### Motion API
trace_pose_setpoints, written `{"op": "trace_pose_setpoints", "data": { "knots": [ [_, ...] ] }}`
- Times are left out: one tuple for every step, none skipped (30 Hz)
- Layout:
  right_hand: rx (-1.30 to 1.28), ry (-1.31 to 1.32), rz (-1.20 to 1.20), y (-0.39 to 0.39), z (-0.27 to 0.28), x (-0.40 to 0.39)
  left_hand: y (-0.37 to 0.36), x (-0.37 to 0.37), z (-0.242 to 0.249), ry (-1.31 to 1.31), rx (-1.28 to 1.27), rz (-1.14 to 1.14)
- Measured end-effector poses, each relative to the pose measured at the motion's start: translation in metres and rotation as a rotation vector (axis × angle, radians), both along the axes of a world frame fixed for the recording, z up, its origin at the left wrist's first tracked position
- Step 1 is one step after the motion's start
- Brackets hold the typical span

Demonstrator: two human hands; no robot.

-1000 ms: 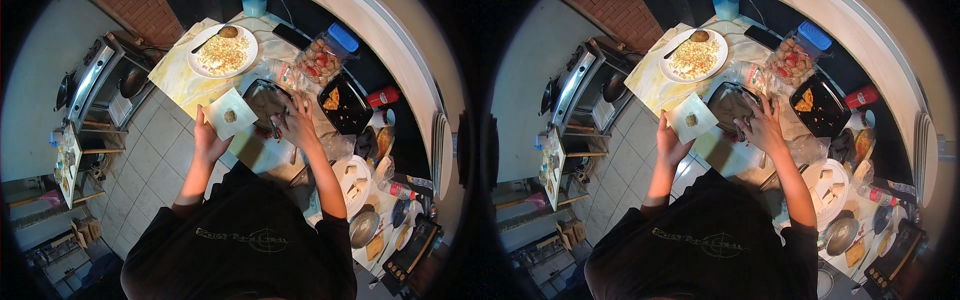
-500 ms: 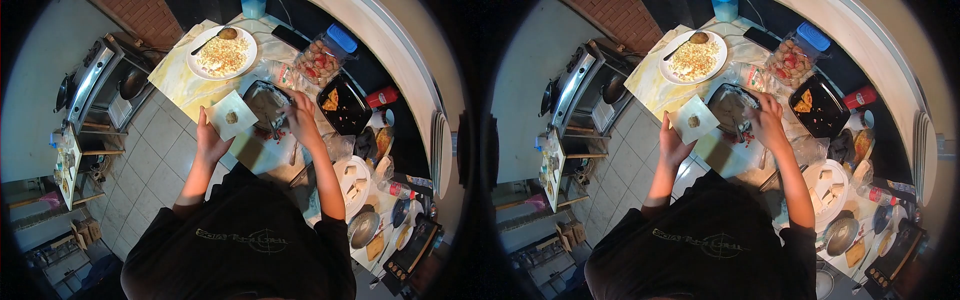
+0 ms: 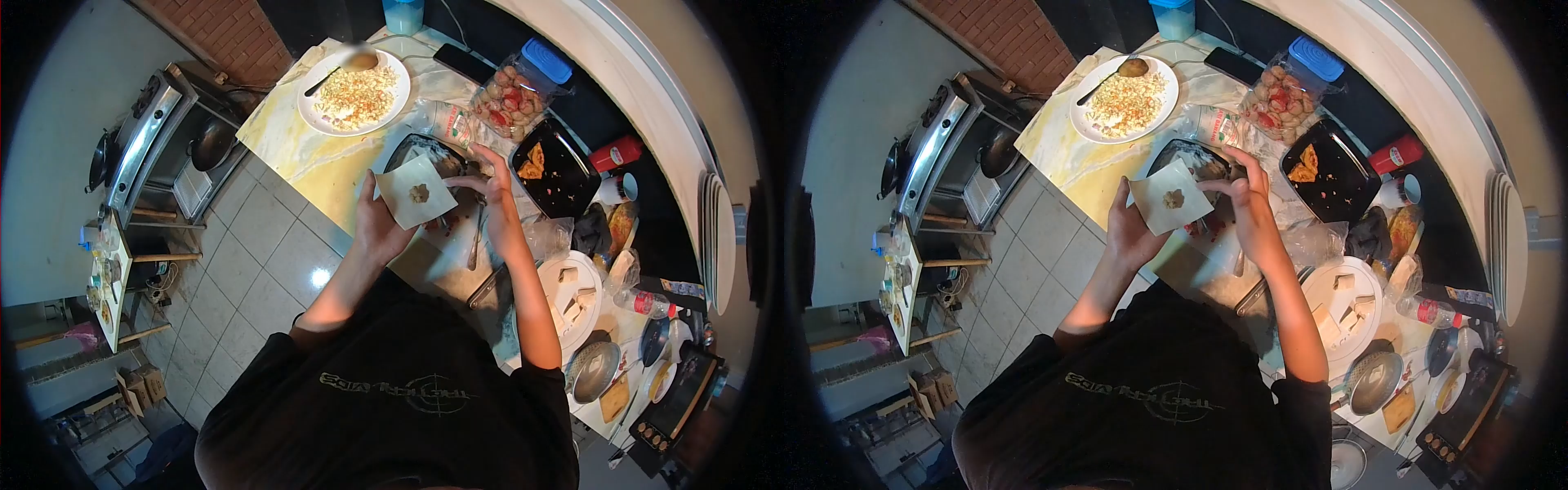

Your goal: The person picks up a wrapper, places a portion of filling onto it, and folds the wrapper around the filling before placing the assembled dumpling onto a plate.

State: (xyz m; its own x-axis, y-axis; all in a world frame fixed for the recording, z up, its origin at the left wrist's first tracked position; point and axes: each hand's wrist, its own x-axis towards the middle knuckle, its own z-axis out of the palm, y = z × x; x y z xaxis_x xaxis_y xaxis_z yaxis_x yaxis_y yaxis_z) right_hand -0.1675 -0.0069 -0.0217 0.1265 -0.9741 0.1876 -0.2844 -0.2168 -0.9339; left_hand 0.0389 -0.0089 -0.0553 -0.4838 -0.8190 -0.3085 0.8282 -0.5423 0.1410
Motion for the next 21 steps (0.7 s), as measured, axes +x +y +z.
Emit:
{"op": "trace_pose_setpoints", "data": {
  "knots": [
    [-0.057, 0.128, -0.020, 0.005, 0.006, 0.002, 0.000, 0.001, -0.001, 0.030, -0.042, -0.020],
    [-0.167, 0.258, -0.003, 0.008, 0.018, 0.001, 0.000, 0.003, -0.004, 0.030, -0.042, -0.022],
    [-0.167, 0.257, -0.004, 0.011, 0.019, 0.002, 0.000, 0.005, -0.004, 0.158, -0.118, -0.058],
    [-0.240, 0.386, -0.010, 0.012, 0.020, 0.003, 0.000, 0.005, -0.004, 0.287, -0.193, -0.094],
    [-0.311, 0.516, -0.016, 0.014, 0.021, 0.004, 0.002, 0.005, -0.003, 0.287, -0.193, -0.095],
    [-0.310, 0.516, -0.016, 0.016, 0.023, 0.007, 0.004, 0.000, 0.016, 0.158, -0.066, -0.061],
    [-0.347, 0.608, -0.011, 0.018, 0.027, 0.010, 0.006, -0.002, 0.026, 0.030, 0.060, -0.027],
    [-0.385, 0.700, -0.003, 0.020, 0.030, 0.011, 0.006, -0.001, 0.025, 0.031, 0.061, -0.025],
    [-0.386, 0.700, -0.001, 0.022, 0.034, 0.011, 0.006, 0.000, 0.023, 0.064, 0.028, -0.030],
    [-0.403, 0.744, 0.013, 0.026, 0.038, 0.011, 0.007, 0.002, 0.021, 0.098, -0.005, -0.034],
    [-0.420, 0.787, 0.028, 0.029, 0.041, 0.012, 0.007, 0.005, 0.016, 0.099, -0.004, -0.031],
    [-0.419, 0.789, 0.031, 0.032, 0.045, 0.012, 0.006, 0.007, 0.012, 0.113, -0.038, -0.028],
    [-0.404, 0.810, 0.037, 0.035, 0.048, 0.011, 0.006, 0.008, 0.010, 0.129, -0.072, -0.026],
    [-0.388, 0.831, 0.042, 0.037, 0.049, 0.011, 0.007, 0.008, 0.008, 0.131, -0.071, -0.026],
    [-0.387, 0.833, 0.042, 0.037, 0.049, 0.011, 0.008, 0.007, 0.013, 0.084, -0.058, -0.031],
    [-0.424, 0.842, 0.022, 0.034, 0.048, 0.013, 0.009, 0.006, 0.018, 0.035, -0.045, -0.037],
    [-0.462, 0.850, 0.002, 0.032, 0.048, 0.015, 0.010, 0.005, 0.024, 0.036, -0.047, -0.039],
    [-0.464, 0.851, 0.000, 0.030, 0.048, 0.016, 0.011, 0.002, 0.030, 0.039, -0.025, -0.038],
    [-0.466, 0.862, -0.015, 0.028, 0.048, 0.018, 0.012, 0.001, 0.033, 0.042, -0.004, -0.036],
    [-0.468, 0.871, -0.029, 0.027, 0.048, 0.018, 0.011, 0.002, 0.033, 0.041, -0.006, -0.036],
    [-0.470, 0.870, -0.028, 0.028, 0.049, 0.018, 0.011, 0.003, 0.031, 0.052, -0.052, -0.032]
  ]
}}
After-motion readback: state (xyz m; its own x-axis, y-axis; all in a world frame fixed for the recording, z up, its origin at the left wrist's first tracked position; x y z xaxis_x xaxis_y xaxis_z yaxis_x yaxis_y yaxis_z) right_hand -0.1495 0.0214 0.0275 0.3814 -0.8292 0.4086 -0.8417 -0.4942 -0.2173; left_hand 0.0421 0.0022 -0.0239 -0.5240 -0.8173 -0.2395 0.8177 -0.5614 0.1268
